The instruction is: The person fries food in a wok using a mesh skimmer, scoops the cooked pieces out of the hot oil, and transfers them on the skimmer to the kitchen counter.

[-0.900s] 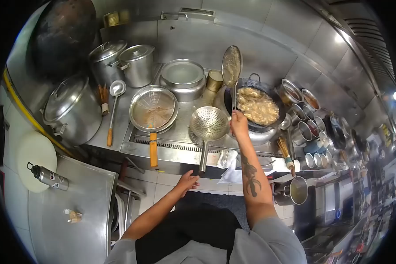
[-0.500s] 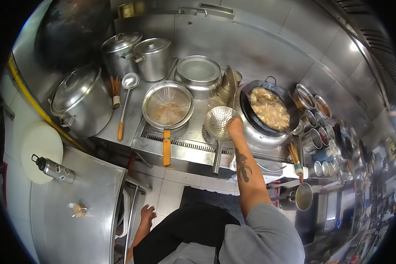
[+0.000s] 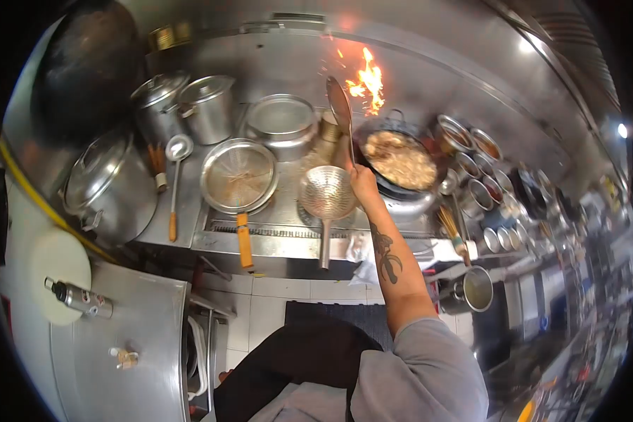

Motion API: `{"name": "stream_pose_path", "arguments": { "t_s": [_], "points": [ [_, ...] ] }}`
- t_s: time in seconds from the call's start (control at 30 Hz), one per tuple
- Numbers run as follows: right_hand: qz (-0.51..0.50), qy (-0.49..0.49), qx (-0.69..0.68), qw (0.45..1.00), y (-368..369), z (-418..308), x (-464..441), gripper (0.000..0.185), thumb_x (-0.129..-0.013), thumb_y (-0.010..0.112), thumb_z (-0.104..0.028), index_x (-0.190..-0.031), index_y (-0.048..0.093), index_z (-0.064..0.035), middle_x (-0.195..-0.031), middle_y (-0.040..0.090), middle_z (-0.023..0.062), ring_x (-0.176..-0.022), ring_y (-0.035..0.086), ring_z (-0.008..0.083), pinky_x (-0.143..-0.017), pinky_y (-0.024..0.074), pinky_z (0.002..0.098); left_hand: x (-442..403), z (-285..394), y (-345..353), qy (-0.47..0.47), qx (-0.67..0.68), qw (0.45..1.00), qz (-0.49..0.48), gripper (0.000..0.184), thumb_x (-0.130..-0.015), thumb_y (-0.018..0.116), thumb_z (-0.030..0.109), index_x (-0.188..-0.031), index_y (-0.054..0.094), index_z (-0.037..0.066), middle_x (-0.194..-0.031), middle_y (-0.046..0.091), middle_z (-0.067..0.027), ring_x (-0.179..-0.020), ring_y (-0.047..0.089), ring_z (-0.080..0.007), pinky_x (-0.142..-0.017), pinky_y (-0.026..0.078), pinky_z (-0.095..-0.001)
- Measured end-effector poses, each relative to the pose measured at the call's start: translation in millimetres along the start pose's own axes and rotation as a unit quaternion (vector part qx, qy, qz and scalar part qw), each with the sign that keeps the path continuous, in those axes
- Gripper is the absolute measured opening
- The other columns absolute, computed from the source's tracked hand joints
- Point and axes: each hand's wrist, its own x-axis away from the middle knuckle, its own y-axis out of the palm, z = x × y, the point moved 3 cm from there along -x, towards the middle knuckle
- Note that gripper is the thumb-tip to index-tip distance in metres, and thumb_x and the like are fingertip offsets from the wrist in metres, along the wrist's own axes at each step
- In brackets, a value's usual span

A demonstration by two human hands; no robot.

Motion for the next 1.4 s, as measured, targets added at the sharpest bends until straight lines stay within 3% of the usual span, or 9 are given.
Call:
{"name": "stream_pose_path", "arguments": {
  "t_s": [0.43,0.83,0.87,0.9,0.93,1.0,1.07,1.23,1.4],
  "points": [
    [-0.050,0.261,0.024,0.964,-189,79,66,0.021,-0.085,0.046,-0.018,-0.082,0.057,-0.0012,-0.050,0.050,0.0054,-0.033,0.044,0.0139,-0.032,0.0311,0.0277,-92,101,61,-0.352,0.277,0.891,-0.075,0.053,-0.074,0.052,0.003,-0.122,0.031,-0.009,-0.059,0.048,-0.0081,-0.043,0.045,-0.0143,-0.034,0.035,-0.0276],
    [-0.168,0.173,-0.064,0.968,-301,114,77,0.024,-0.088,0.044,-0.019,-0.088,0.058,0.0005,-0.051,0.050,0.0047,-0.034,0.043,0.0115,-0.034,0.0328,0.0264,-60,190,258,-0.278,0.290,0.912,-0.076,0.061,-0.072,0.053,0.004,-0.126,0.029,-0.010,-0.048,0.040,-0.0023,-0.040,0.041,-0.0117,-0.034,0.032,-0.0269],
    [-0.192,0.167,-0.062,0.965,-315,115,80,0.024,-0.088,0.044,-0.019,-0.088,0.058,0.0006,-0.051,0.050,0.0049,-0.034,0.042,0.0114,-0.034,0.0331,0.0269,-69,199,298,-0.066,0.168,0.979,-0.093,0.060,-0.072,0.058,0.010,-0.123,0.033,-0.009,-0.054,0.052,-0.0067,-0.048,0.051,-0.0186,-0.046,0.042,-0.0278],
    [-0.215,0.161,-0.058,0.962,-324,120,81,0.024,-0.088,0.044,-0.019,-0.089,0.059,0.0007,-0.051,0.050,0.0052,-0.034,0.042,0.0113,-0.034,0.0335,0.0275,-54,231,303,-0.065,0.168,0.979,-0.090,0.060,-0.072,0.058,0.010,-0.123,0.033,-0.009,-0.054,0.052,-0.0067,-0.048,0.051,-0.0186,-0.046,0.042,-0.0278],
    [-0.215,0.162,-0.059,0.961,-329,129,79,0.024,-0.088,0.044,-0.019,-0.089,0.059,0.0007,-0.051,0.050,0.0052,-0.034,0.042,0.0113,-0.034,0.0335,0.0275,-45,307,294,-0.236,0.258,0.908,-0.233,0.066,-0.070,0.062,0.008,-0.127,0.030,-0.004,-0.071,0.050,-0.0066,-0.056,0.050,-0.0127,-0.041,0.038,-0.0270],
    [-0.258,0.152,-0.037,0.953,-328,140,75,0.025,-0.088,0.044,-0.019,-0.090,0.059,0.0006,-0.051,0.050,0.0059,-0.036,0.044,0.0114,-0.035,0.0352,0.0272,-47,324,346,-0.179,0.276,0.929,-0.169,0.069,-0.069,0.066,0.023,-0.124,0.035,-0.006,-0.114,0.052,-0.0247,-0.104,0.054,-0.0285,-0.084,0.043,-0.0291],
    [-0.236,0.119,-0.007,0.964,-317,151,70,0.024,-0.087,0.045,-0.019,-0.087,0.059,0.0006,-0.051,0.050,0.0073,-0.037,0.046,0.0143,-0.038,0.0382,0.0293,-72,358,384,-0.134,0.211,0.936,-0.248,0.079,-0.067,0.069,0.021,-0.129,0.029,-0.006,-0.129,0.037,-0.0250,-0.119,0.041,-0.0288,-0.088,0.042,-0.0329],
    [-0.151,0.090,0.010,0.984,-318,156,59,0.023,-0.086,0.045,-0.017,-0.082,0.058,0.0012,-0.051,0.051,0.0113,-0.039,0.049,0.0196,-0.043,0.0404,0.0346,-107,488,396,-0.100,0.268,0.946,-0.153,0.086,-0.065,0.071,0.016,-0.133,0.022,-0.005,-0.136,0.028,-0.0235,-0.122,0.036,-0.0306,-0.091,0.040,-0.0361],
    [-0.113,0.126,0.000,0.986,-342,158,56,0.024,-0.086,0.045,-0.017,-0.080,0.058,0.0015,-0.049,0.049,0.0097,-0.038,0.048,0.0178,-0.040,0.0387,0.0336,-110,531,382,-0.218,0.394,0.872,-0.188,0.059,-0.071,0.066,0.014,-0.121,0.039,-0.001,-0.112,0.051,-0.0139,-0.092,0.055,-0.0227,-0.069,0.048,-0.0292]
  ]
}}
